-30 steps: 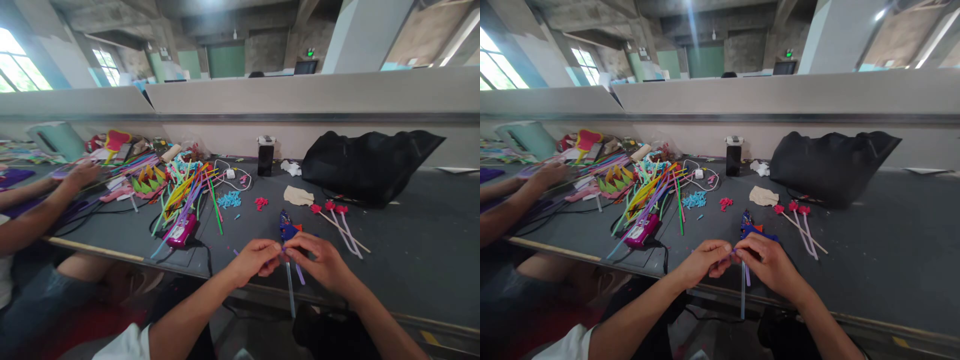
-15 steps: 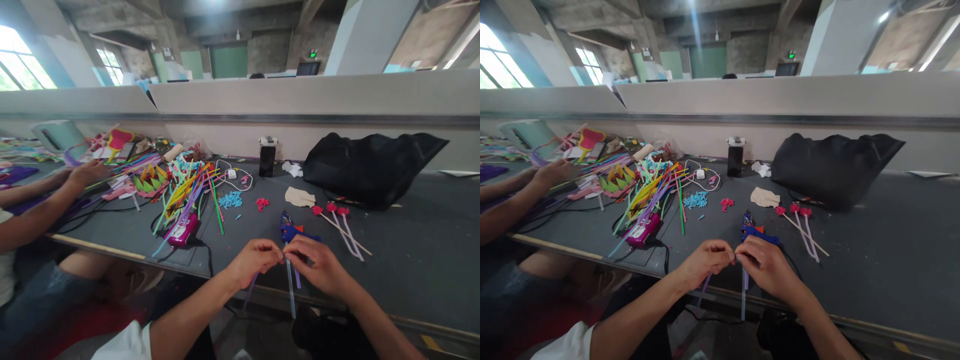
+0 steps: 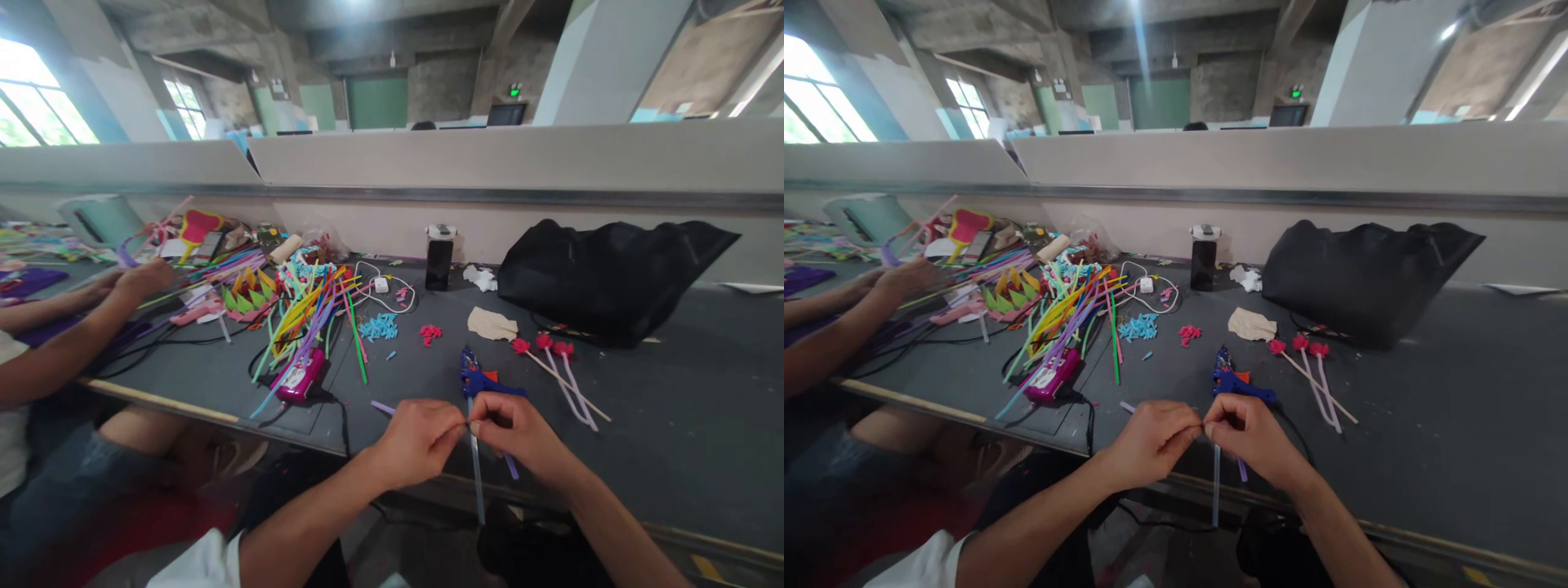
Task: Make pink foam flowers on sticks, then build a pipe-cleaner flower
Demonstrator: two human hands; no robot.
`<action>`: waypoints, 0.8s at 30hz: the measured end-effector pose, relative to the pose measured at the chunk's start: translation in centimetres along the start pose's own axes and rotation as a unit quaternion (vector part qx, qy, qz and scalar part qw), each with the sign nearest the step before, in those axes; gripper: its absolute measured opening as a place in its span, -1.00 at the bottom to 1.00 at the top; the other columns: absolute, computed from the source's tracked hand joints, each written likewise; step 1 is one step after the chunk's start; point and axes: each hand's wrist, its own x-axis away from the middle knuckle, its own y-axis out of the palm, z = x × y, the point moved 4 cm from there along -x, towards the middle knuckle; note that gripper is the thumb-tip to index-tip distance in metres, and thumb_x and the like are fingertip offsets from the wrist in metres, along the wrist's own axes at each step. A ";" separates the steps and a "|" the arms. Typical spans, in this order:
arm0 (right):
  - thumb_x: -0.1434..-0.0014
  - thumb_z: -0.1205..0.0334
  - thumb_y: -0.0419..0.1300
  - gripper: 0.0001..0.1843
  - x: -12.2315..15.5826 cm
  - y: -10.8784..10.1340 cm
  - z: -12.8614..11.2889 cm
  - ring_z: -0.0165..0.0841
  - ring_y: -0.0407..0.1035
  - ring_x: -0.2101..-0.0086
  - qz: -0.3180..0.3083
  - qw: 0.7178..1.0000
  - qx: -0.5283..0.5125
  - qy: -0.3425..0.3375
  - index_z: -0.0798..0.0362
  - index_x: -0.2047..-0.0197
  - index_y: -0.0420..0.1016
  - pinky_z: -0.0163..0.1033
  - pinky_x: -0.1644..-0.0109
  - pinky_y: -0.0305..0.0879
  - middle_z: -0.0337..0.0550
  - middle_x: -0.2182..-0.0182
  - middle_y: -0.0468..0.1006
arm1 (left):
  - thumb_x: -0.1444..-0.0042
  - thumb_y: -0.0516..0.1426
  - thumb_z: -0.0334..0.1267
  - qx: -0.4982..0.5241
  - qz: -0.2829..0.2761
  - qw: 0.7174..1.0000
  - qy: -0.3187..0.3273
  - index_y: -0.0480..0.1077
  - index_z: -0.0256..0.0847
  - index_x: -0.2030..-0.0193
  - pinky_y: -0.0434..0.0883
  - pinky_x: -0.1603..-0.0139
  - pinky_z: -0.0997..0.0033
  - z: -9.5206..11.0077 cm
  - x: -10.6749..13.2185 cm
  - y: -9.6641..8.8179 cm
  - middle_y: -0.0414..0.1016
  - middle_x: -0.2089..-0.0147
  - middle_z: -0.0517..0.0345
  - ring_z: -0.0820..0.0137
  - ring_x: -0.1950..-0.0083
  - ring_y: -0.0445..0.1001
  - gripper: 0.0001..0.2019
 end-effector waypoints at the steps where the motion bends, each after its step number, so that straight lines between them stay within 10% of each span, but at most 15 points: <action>1: -0.02 0.17 0.22 -0.84 -0.1 0.2 0.3 -0.52 0.12 0.60 -0.009 0.999 -0.034 0.016 0.06 0.47 0.38 -0.38 0.53 0.07 -0.40 0.61 0.26 | -0.25 -0.03 -0.37 -0.038 -0.005 0.999 0.023 0.35 -0.22 0.36 0.23 0.33 0.45 0.2 0.1 -0.1 0.42 0.42 0.14 0.42 0.37 0.37 -0.81; 9: 0.09 0.10 0.24 -0.76 -0.4 1.5 1.4 -0.57 -0.04 0.68 -0.028 0.983 -0.157 0.094 0.03 0.51 0.28 -0.40 0.61 -0.07 -0.47 0.68 0.12 | -0.21 -0.02 -0.41 -0.203 -0.047 0.971 0.115 0.35 -0.24 0.30 0.29 0.28 0.34 0.3 0.7 0.6 0.44 0.37 0.06 0.34 0.33 0.39 -0.85; 14: -0.04 0.14 0.20 -0.84 -0.4 0.3 -0.6 -0.47 0.18 0.56 0.071 0.996 0.054 -0.014 0.05 0.47 0.44 -0.35 0.49 0.13 -0.33 0.59 0.34 | -0.25 -0.01 -0.30 0.104 0.029 0.991 -0.082 0.39 -0.25 0.30 0.26 0.35 0.44 -1.5 0.0 0.3 0.42 0.41 0.14 0.43 0.38 0.36 -0.81; 19: -0.20 0.23 0.12 -0.82 -0.2 -0.2 -2.3 -0.41 0.30 0.45 0.071 0.967 0.210 -0.127 0.02 0.38 0.51 -0.32 0.37 0.20 -0.24 0.48 0.48 | -0.12 0.15 -0.09 0.491 -0.021 0.828 -0.271 0.40 -0.29 0.31 0.11 0.59 0.54 -2.6 -0.1 0.9 0.38 0.54 0.24 0.57 0.61 0.21 -0.74; 24: -0.26 0.23 0.13 -0.82 -0.5 -0.1 -2.3 -0.39 0.39 0.37 0.047 0.961 0.215 -0.170 0.00 0.33 0.55 -0.31 0.27 0.27 -0.23 0.43 0.52 | 0.03 0.26 -0.18 0.605 -0.055 0.733 -0.306 0.42 -0.33 0.34 -0.11 0.67 0.55 -2.9 -0.1 0.7 0.38 0.57 0.24 0.64 0.68 0.14 -0.77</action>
